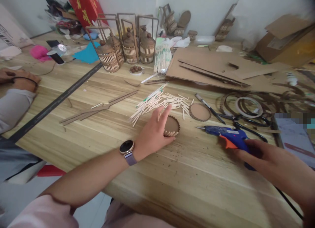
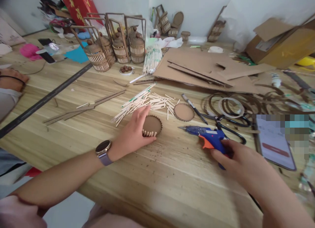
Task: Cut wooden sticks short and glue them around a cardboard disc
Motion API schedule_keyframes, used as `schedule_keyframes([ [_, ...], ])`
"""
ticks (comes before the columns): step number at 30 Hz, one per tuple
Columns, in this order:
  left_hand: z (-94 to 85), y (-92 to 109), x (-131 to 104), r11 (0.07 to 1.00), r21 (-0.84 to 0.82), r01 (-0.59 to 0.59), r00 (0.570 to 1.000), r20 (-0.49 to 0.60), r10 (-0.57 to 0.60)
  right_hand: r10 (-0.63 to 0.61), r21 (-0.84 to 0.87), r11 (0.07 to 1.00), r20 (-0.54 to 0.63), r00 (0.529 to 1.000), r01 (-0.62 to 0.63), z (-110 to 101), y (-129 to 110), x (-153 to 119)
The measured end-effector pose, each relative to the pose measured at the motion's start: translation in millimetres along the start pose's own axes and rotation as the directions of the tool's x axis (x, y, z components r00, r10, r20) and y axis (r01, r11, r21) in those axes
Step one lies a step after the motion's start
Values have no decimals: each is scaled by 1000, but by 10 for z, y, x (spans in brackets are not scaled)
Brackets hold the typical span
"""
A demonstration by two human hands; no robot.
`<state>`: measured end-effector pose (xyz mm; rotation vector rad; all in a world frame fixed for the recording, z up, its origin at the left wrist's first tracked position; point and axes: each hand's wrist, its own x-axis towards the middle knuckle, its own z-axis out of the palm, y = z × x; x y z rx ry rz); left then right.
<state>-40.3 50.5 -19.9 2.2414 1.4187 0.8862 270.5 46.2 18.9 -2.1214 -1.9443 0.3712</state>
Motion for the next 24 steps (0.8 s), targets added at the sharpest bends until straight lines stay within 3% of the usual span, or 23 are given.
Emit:
schedule_keyframes([
  [3,5,-7,-2,1000,4,1,1000,2,-1,131,171,973,132,983,-153,-107,-83,-28],
  [7,21,-17,-4,1000,6,-6,1000,0,6,131,561,811,100,986,-164,-30,-133,-108],
  [9,24,-17,-5,1000,7,1,1000,5,-1,140,674,707,164,976,-215,68,-157,-158],
  [12,22,-12,-6,1000,7,14,1000,11,-15,52,746,615,286,957,-257,209,-194,-212],
  [14,20,-10,-7,1000,6,12,1000,8,-12,-4,744,623,313,950,-243,282,-209,-226],
  [16,18,-10,-6,1000,8,12,1000,8,-12,-40,699,692,287,957,-181,336,-220,-226],
  [20,11,-8,-2,1000,8,27,999,18,-28,-205,566,822,186,961,66,401,-277,-222],
  [24,7,-6,1,1000,4,23,1000,17,-23,-332,457,858,140,933,236,433,-375,-240],
])
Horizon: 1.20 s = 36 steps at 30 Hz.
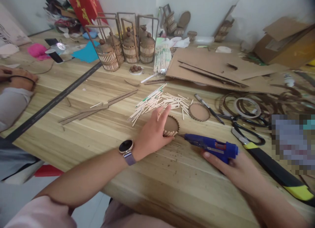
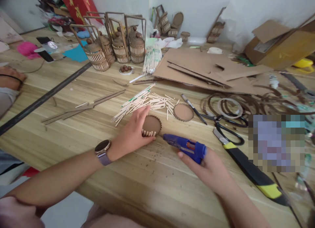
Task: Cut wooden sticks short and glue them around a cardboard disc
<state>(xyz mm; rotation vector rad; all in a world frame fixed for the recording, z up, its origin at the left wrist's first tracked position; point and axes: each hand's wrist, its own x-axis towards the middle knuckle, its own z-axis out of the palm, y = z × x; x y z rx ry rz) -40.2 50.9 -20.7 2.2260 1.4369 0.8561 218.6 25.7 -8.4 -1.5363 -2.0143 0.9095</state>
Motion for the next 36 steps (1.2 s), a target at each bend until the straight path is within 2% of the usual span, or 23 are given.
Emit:
schedule_keyframes([
  [4,7,-9,-1,1000,-4,-14,1000,-6,14,-42,-94,995,7,999,42,58,-18,-1],
  [8,9,-15,-4,1000,-9,-13,1000,-9,13,-67,-121,991,-19,998,64,91,-22,-2],
  [12,3,-14,-5,1000,-5,-7,1000,-2,7,-86,-158,984,12,996,87,80,-116,15],
  [36,0,-6,3,1000,-19,-7,1000,-1,7,-96,-198,976,1,995,94,100,-163,20],
])
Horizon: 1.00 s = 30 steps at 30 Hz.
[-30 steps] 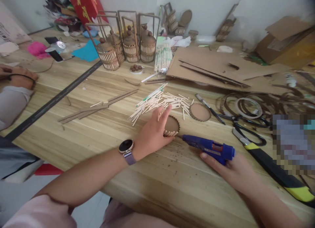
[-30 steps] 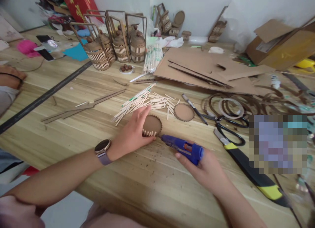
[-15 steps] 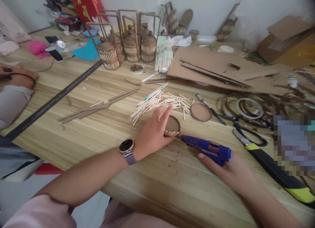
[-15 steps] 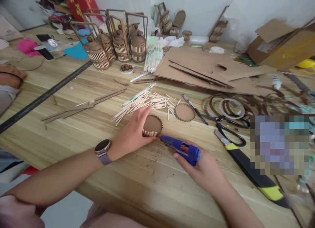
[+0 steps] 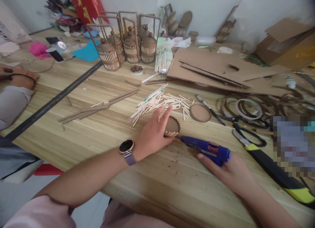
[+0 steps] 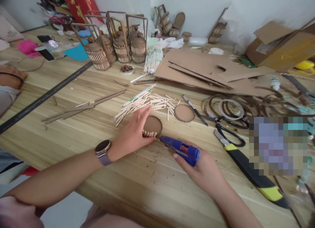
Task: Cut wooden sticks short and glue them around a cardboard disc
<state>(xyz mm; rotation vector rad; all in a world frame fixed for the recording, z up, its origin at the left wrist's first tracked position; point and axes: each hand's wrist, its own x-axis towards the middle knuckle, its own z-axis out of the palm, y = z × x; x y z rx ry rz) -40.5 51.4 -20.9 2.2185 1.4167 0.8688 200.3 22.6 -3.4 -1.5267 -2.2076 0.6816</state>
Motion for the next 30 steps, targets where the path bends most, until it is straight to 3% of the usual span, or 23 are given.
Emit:
schedule_keyframes([
  [30,-18,6,4,1000,18,-7,1000,12,7,-28,-28,999,-53,998,26,28,36,-21],
])
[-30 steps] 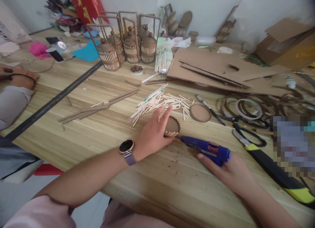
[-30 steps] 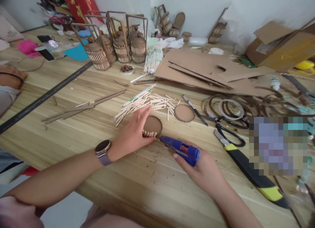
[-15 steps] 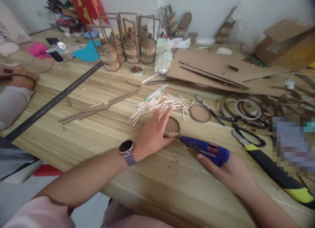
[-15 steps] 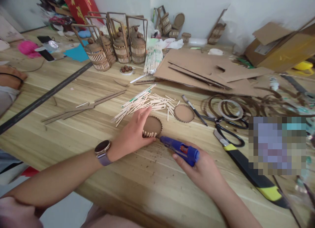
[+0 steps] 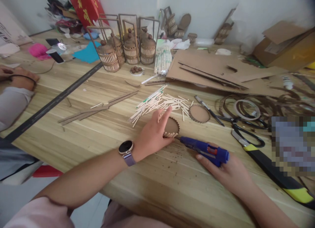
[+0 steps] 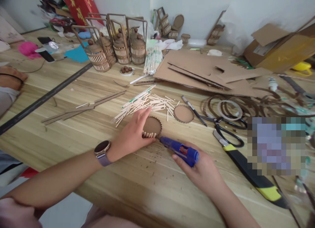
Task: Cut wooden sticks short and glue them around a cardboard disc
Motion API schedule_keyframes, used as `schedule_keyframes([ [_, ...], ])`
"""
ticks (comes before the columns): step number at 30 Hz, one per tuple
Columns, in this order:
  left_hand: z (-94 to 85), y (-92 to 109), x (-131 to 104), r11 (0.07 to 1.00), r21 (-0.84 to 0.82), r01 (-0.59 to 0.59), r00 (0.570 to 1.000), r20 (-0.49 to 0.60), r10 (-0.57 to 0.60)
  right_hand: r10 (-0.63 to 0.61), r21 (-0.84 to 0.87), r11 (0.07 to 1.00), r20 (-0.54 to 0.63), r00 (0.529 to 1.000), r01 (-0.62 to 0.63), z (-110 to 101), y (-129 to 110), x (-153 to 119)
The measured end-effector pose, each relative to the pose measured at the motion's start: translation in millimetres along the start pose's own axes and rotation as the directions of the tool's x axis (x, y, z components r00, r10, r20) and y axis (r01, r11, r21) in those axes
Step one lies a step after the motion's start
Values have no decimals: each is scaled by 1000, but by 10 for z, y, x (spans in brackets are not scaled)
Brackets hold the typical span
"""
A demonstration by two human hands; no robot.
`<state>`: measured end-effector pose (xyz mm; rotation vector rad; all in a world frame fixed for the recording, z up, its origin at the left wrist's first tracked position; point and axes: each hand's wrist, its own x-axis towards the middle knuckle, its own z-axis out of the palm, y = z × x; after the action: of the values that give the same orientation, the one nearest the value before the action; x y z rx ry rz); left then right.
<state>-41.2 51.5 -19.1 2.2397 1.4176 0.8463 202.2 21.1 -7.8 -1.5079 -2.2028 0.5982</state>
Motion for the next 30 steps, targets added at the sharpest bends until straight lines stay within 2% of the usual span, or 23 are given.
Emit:
schedule_keyframes([
  [6,10,-11,1,1000,9,22,1000,1,-22,36,-8,999,0,999,-36,9,37,-35],
  [10,5,-5,1,999,30,32,999,10,-32,61,32,998,-71,996,-59,42,74,-34],
  [13,-3,-1,1,999,47,24,1000,13,-24,223,100,973,-209,952,-205,38,122,-12],
  [15,-5,-4,0,999,50,0,1000,9,-1,335,175,938,-244,910,-298,-7,158,10],
  [21,6,-38,-6,999,44,-27,1000,-1,27,565,386,766,-21,825,-514,-230,258,58],
  [25,12,-56,-8,998,52,-48,999,-16,48,545,525,701,43,837,-483,-294,362,49],
  [27,16,-63,-9,997,54,-53,998,-21,55,539,458,749,-2,842,-479,-310,415,38],
  [30,22,-76,-11,997,51,-49,999,-21,50,509,198,856,-158,846,-478,-329,459,21],
])
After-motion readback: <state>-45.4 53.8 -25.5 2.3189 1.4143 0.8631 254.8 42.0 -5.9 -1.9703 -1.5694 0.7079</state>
